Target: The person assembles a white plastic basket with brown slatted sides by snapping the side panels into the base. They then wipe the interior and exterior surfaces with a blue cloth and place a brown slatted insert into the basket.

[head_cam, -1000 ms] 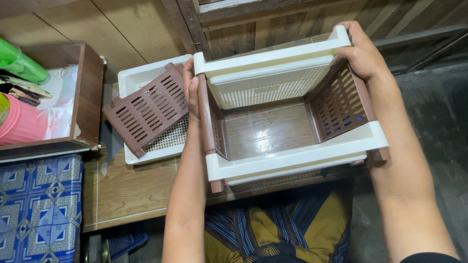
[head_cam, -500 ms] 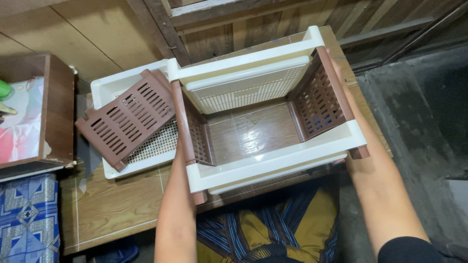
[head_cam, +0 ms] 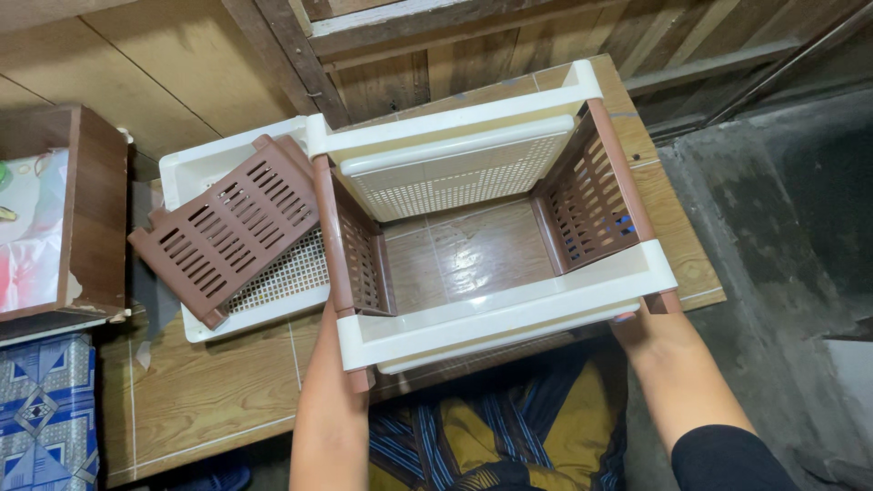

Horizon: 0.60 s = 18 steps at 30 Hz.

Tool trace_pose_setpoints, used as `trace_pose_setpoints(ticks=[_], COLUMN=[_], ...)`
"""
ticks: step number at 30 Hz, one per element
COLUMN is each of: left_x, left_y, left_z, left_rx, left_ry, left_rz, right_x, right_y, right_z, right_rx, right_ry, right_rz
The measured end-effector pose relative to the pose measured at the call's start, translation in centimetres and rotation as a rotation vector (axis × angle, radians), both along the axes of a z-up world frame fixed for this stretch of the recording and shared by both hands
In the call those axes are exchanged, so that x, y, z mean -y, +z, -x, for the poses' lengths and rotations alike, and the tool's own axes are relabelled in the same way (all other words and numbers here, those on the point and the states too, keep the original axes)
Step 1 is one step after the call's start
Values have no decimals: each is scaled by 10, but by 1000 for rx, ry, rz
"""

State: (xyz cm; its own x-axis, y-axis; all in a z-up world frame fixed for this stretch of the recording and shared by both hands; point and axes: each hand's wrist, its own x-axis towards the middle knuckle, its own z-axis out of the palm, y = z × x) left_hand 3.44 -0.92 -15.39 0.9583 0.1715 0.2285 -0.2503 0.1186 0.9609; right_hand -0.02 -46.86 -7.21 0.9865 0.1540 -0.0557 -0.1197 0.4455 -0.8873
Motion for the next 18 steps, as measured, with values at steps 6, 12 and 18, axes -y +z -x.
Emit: trace_pose_setpoints(ticks=[6, 12, 18], left_x=[3, -35, -2], left_y=[3, -1, 17], left_z=[4, 12, -9], left_rx=[-6, 11, 46], left_ry=[-28, 24, -87], left_rz=[6, 11, 101], right_x=[4, -8, 12], right_y=[-3, 0, 7], right_z=[-4, -13, -14], right_rx=[25, 73, 154], right_ry=[-35, -23, -70], right_rz=[-3, -6, 26])
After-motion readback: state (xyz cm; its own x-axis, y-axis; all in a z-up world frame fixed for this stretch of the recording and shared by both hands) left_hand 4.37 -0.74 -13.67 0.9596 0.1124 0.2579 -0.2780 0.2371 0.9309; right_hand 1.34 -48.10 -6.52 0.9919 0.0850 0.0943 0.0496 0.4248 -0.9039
